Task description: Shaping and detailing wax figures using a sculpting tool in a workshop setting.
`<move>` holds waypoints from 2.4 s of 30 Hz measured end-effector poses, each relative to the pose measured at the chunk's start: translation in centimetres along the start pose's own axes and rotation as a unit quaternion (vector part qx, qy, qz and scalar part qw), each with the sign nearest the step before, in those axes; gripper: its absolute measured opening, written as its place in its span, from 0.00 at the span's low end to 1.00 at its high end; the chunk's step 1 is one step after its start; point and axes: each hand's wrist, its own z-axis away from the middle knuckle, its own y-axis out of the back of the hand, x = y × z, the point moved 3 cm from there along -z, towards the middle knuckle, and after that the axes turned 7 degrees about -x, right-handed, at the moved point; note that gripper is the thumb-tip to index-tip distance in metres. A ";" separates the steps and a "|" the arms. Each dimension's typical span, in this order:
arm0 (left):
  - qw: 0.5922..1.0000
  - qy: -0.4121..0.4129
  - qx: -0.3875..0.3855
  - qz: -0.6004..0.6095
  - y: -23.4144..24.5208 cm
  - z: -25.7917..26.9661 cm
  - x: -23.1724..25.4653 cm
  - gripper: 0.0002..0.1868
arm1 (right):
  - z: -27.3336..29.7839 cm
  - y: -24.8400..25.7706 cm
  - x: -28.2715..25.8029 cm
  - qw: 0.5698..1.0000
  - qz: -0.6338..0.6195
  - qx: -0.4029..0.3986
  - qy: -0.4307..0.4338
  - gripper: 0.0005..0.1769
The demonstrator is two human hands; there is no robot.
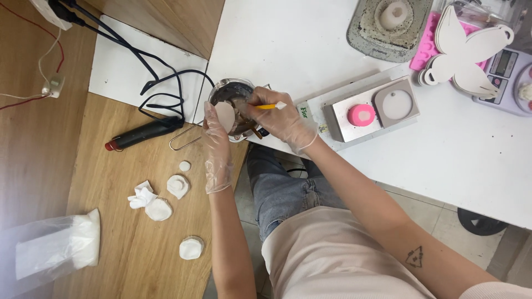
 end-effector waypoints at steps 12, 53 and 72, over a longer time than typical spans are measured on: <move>0.962 0.031 -0.034 0.267 -0.3 -2.5 -2.7 0.37 | 2.4 -0.1 -1.9 0.995 0.031 0.060 0.078 0.10; 0.941 0.058 0.224 0.246 12.1 6.3 -19.7 0.19 | 8.4 8.2 1.0 0.963 -0.177 0.204 -0.024 0.10; 0.930 -0.161 0.180 -0.278 7.8 0.6 -17.2 0.35 | 13.2 14.1 1.0 0.945 -0.159 0.281 0.052 0.07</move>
